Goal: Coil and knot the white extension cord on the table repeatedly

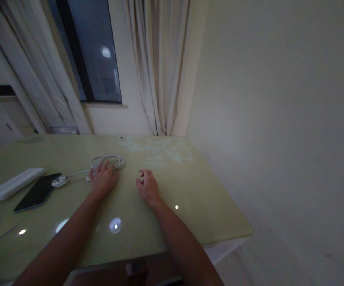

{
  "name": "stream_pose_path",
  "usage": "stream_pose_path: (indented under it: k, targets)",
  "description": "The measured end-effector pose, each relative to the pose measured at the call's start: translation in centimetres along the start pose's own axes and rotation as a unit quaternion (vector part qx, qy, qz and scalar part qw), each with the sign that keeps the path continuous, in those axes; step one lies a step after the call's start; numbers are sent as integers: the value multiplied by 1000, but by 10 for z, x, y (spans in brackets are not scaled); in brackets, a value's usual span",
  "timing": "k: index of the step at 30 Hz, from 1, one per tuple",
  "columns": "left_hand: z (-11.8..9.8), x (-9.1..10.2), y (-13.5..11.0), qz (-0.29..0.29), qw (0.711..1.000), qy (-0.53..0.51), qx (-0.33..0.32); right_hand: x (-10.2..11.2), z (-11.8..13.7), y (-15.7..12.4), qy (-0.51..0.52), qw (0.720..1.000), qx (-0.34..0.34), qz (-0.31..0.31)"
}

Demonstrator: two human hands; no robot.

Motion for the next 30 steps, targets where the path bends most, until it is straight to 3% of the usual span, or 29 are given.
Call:
stream_pose_path:
  k: [4,9,13,16,19,22,25,27,30]
  targets:
    - [25,-10,2,29,999,27,37,10,-6,6,17,999,-14,-31]
    - [21,-13,6,37,999,16,11,25,-27,18,65,994,-63,-60]
    - [11,-11,7,19,999,-50,11,30,-47,29,184,969,-159,-52]
    - [-21,-9,7,-10,988,-141,-66,24,-61,32,321,909,-265,-16]
    - [-71,-7,-3,-23,948,-238,-208,21,-63,29,410,857,-312,20]
    - [-114,-6,-25,9,908,-263,-326,26,-62,25,440,843,-307,35]
    - [-133,2,-42,42,883,-275,-378,44,-68,22,444,842,-304,-35]
    - [-127,12,-40,27,880,-314,-355,57,-67,22,417,860,-281,-83]
    - [-94,18,-23,-39,912,-348,-215,70,-57,24,366,896,-228,-111]
Point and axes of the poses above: each hand's wrist, its own y-axis towards the middle knuckle, its own x-axis out of the back of the hand, z = x × y, the point moved 8 cm from there along y, towards the middle knuckle, and after that the axes turned 7 degrees about -x, right-handed, at the moved point
